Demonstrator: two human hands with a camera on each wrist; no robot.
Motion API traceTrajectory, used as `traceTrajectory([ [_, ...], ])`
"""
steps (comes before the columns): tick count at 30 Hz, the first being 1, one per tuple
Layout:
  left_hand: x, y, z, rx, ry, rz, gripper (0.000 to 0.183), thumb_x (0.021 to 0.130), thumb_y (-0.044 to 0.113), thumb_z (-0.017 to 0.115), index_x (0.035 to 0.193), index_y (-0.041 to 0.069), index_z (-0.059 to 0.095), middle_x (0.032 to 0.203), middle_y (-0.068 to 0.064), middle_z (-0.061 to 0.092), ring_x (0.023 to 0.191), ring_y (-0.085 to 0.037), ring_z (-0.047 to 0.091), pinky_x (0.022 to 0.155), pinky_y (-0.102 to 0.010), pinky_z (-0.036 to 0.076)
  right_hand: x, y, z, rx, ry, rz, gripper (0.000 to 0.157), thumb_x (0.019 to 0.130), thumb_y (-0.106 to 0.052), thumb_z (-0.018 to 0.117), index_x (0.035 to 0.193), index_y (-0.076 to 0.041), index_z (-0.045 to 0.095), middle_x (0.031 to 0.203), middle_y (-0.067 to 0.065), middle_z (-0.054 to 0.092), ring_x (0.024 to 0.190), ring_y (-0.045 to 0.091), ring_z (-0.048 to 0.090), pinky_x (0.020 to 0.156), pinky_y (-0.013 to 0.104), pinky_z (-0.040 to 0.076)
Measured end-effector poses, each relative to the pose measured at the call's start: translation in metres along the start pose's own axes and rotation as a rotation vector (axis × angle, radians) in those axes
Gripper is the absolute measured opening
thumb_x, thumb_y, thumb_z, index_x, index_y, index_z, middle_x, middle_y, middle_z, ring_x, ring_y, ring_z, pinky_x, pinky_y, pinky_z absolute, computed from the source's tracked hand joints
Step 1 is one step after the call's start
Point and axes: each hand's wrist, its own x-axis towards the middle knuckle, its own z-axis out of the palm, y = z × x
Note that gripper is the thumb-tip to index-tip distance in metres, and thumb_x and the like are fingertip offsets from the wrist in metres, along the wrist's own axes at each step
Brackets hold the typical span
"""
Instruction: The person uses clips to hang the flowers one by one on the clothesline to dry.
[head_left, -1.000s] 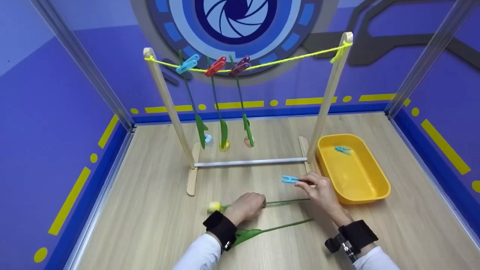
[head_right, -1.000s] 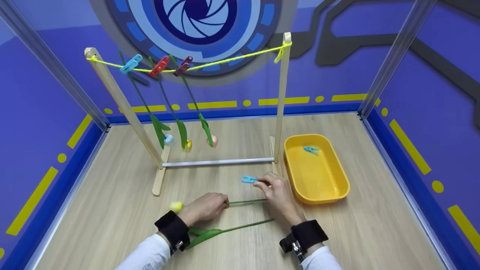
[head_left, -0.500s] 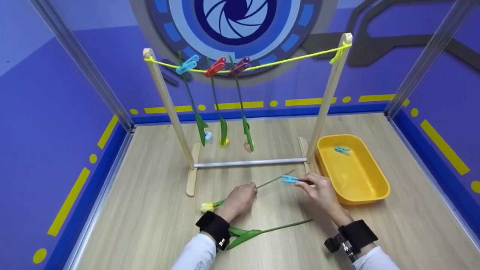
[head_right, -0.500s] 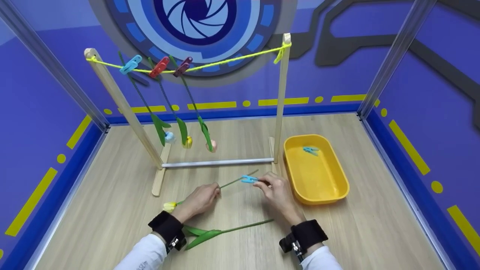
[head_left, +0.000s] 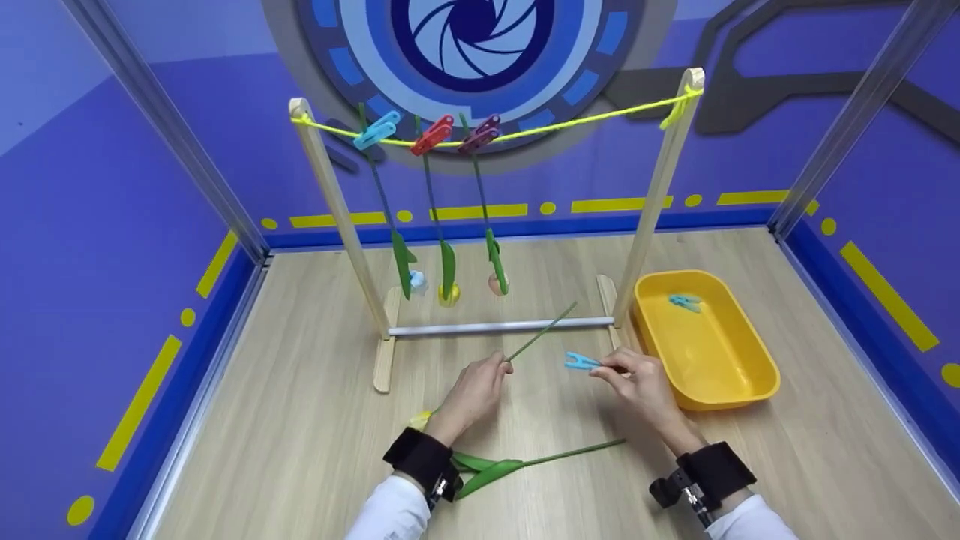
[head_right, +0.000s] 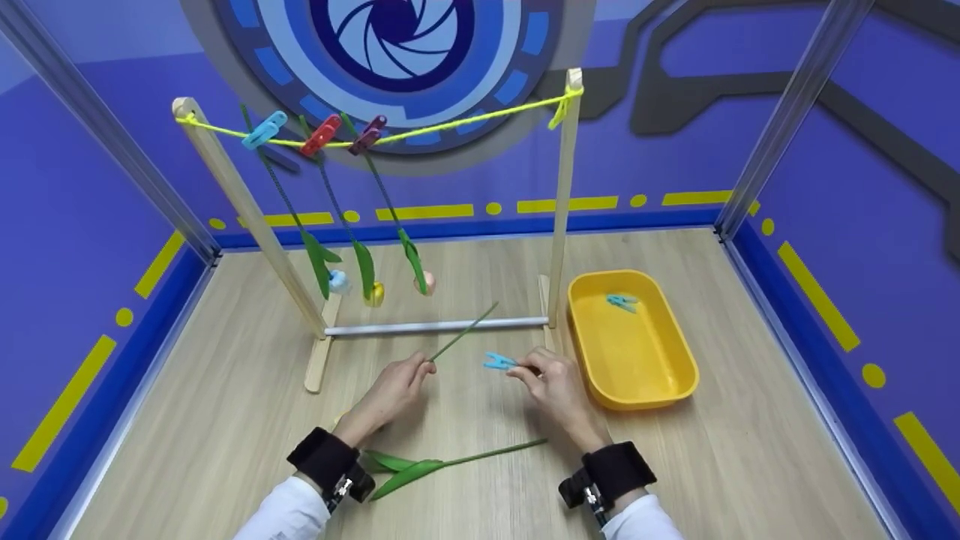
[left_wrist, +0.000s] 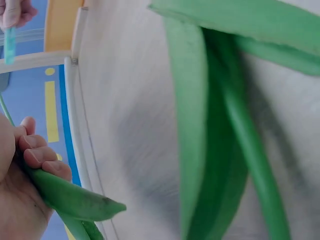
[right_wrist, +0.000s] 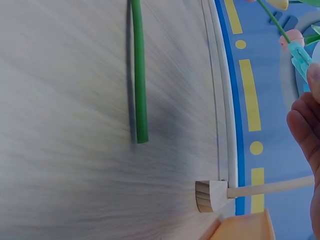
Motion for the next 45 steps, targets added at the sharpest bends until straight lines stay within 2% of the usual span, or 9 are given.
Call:
traceTrajectory([
  [7,0.004,0.005,-0.005,-0.039,0.021,-0.022,0.021,0.106,0.014,0.044,0.101,0.006,0.062,0.102,-0.010,0.075,0.097,-0.025,0.072,0.079,-0.037,0.056,-0.002,0.002,0.000,0.002,0.003,-0.020,0.016,0.070,0.002,0.085,0.077,-0.007,0.074,0.070,-0.003,0.067,0.067,-0.002,0.057,0.063,0.008,0.049],
  [14,0.008,0.019,-0.011,-0.084,0.105,-0.032,0.021,0.105,0.012,0.043,0.100,0.005,0.063,0.096,-0.013,0.073,0.086,-0.023,0.068,0.075,-0.038,0.055,-0.001,0.000,0.001,0.034,0.014,-0.021,0.017,0.069,0.003,0.085,0.077,-0.008,0.075,0.070,-0.003,0.068,0.066,-0.001,0.058,0.063,0.008,0.049],
  [17,0.010,0.027,-0.016,-0.116,0.139,-0.047,0.021,0.106,0.012,0.043,0.102,0.006,0.063,0.098,-0.013,0.073,0.081,-0.019,0.063,0.074,-0.035,0.053,-0.001,0.000,0.001,0.027,0.022,-0.036,0.018,0.068,0.003,0.086,0.077,-0.008,0.075,0.069,-0.003,0.068,0.065,0.000,0.059,0.063,0.008,0.049],
  [23,0.016,0.041,-0.025,-0.186,0.145,-0.060,0.023,0.107,0.014,0.040,0.106,0.005,0.061,0.092,-0.010,0.069,0.070,-0.010,0.043,0.066,-0.023,0.042,-0.003,0.001,0.003,0.005,0.030,-0.041,0.019,0.067,0.001,0.087,0.077,-0.009,0.075,0.069,-0.004,0.067,0.065,-0.001,0.059,0.062,0.009,0.049],
  [27,0.020,0.046,-0.030,-0.225,0.163,-0.078,0.025,0.108,0.015,0.039,0.107,0.005,0.062,0.082,-0.007,0.060,0.066,-0.009,0.039,0.062,-0.021,0.036,-0.004,0.001,0.004,0.026,0.035,-0.033,0.019,0.066,0.001,0.087,0.077,-0.010,0.075,0.069,-0.004,0.067,0.065,-0.001,0.059,0.062,0.008,0.049],
  [30,0.022,0.049,-0.032,-0.250,0.205,-0.075,0.026,0.108,0.017,0.038,0.107,0.004,0.061,0.077,-0.004,0.053,0.065,-0.008,0.038,0.059,-0.021,0.033,-0.004,-0.001,0.005,0.039,0.042,-0.032,0.019,0.066,0.001,0.087,0.076,-0.010,0.075,0.069,-0.003,0.068,0.065,-0.001,0.059,0.062,0.008,0.049],
  [36,0.025,0.055,-0.036,-0.263,0.321,-0.027,0.024,0.108,0.015,0.039,0.105,0.004,0.060,0.079,-0.005,0.058,0.067,-0.008,0.041,0.060,-0.021,0.037,-0.003,-0.002,0.006,0.040,0.044,-0.044,0.020,0.065,0.001,0.088,0.076,-0.010,0.076,0.069,-0.003,0.069,0.064,0.001,0.060,0.062,0.008,0.049],
  [40,0.029,0.058,-0.039,-0.269,0.341,-0.010,0.025,0.108,0.016,0.038,0.107,0.004,0.059,0.078,-0.005,0.056,0.064,-0.008,0.037,0.058,-0.021,0.034,-0.004,-0.001,0.007,0.038,0.039,-0.039,0.019,0.066,0.001,0.087,0.077,-0.010,0.075,0.069,-0.004,0.068,0.064,0.002,0.060,0.063,0.008,0.049],
  [45,0.037,0.064,-0.047,-0.252,0.366,0.004,0.026,0.109,0.017,0.036,0.107,0.003,0.059,0.094,-0.013,0.068,0.065,-0.012,0.040,0.063,-0.027,0.043,-0.005,0.000,0.008,0.027,0.020,-0.028,0.018,0.069,0.001,0.086,0.076,-0.010,0.074,0.069,-0.004,0.067,0.065,0.000,0.058,0.063,0.009,0.048],
])
